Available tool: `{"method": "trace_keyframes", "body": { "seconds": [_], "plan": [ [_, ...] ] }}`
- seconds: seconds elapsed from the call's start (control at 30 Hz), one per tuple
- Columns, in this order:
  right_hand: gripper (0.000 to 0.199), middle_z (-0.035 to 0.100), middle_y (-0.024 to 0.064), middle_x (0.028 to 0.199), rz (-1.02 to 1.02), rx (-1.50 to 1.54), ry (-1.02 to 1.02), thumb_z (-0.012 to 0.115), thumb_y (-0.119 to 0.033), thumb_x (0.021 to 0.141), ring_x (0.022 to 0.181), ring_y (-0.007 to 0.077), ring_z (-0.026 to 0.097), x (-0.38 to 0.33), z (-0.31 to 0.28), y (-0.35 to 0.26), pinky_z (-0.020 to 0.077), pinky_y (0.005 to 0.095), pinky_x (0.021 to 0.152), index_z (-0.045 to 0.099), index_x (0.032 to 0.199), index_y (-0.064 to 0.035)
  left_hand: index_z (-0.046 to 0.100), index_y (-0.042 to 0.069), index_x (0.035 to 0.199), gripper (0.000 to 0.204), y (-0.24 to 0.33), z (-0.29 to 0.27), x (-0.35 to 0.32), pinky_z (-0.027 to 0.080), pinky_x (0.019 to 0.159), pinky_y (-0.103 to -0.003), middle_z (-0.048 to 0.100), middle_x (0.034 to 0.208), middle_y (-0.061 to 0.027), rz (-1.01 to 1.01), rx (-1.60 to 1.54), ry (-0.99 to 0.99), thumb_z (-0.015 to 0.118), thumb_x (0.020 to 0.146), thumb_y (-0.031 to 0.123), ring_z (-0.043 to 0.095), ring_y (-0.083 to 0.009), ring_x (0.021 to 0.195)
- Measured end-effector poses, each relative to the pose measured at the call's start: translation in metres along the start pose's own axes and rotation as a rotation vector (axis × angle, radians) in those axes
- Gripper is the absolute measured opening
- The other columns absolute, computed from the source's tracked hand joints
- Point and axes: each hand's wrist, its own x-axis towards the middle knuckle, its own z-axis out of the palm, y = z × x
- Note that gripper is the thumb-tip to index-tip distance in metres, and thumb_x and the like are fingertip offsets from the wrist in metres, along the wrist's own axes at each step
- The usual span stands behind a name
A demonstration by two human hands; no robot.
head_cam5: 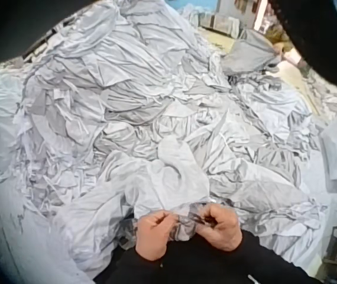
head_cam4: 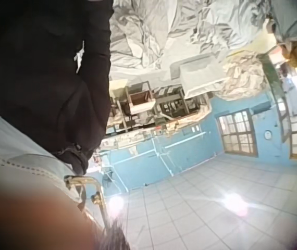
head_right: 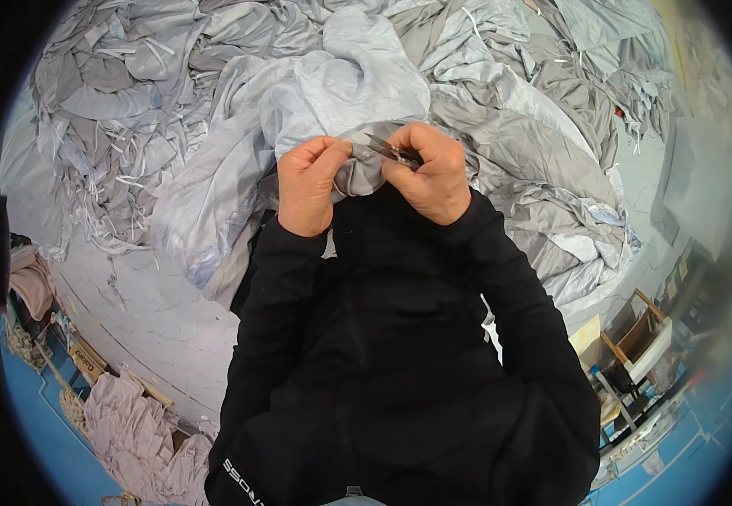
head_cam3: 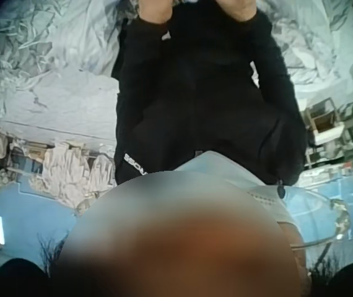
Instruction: Trim excess threads from white fabric pieces using a hand-held clipper.
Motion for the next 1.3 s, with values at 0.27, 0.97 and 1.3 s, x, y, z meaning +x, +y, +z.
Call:
{"method": "trace_keyframes", "body": {
  "seconds": [0.27,0.97,1.3],
  "plan": [
    [0.007,0.056,-0.0069,0.075,0.357,0.456,-0.081,0.066,-0.001,0.089,0.067,0.0006,0.046,-0.016,-0.007,-0.005,0.0362,0.0185,0.06,0.06,0.086,-0.001,0.07,-0.004,0.083,0.015,-0.002,-0.003,-0.002,0.032,0.052,-0.02,0.058,0.069,0.0062,-0.02,-0.035,0.001,0.068,0.09,0.009,0.044,-0.0009,0.059],
    [0.02,0.066,0.0081,0.084,0.168,0.08,-0.132,0.072,-0.011,0.09,0.071,0.0134,0.061,-0.027,0.0,-0.01,0.0473,0.026,0.066,0.067,0.103,0.0031,0.069,-0.001,0.085,0.016,0.0,-0.002,-0.005,0.031,0.048,-0.019,0.055,0.065,0.0061,-0.057,-0.075,-0.015,0.067,0.093,0.013,0.042,-0.0001,0.054],
    [0.021,0.066,0.0068,0.082,0.179,0.117,-0.133,0.07,-0.013,0.093,0.072,0.0113,0.06,-0.023,0.0,-0.012,0.0469,0.0249,0.066,0.067,0.105,0.0039,0.07,-0.003,0.087,0.014,0.0,0.0,-0.005,0.032,0.049,-0.019,0.056,0.067,0.0051,-0.065,-0.094,-0.028,0.067,0.093,0.011,0.043,-0.0007,0.055]
  ]
}}
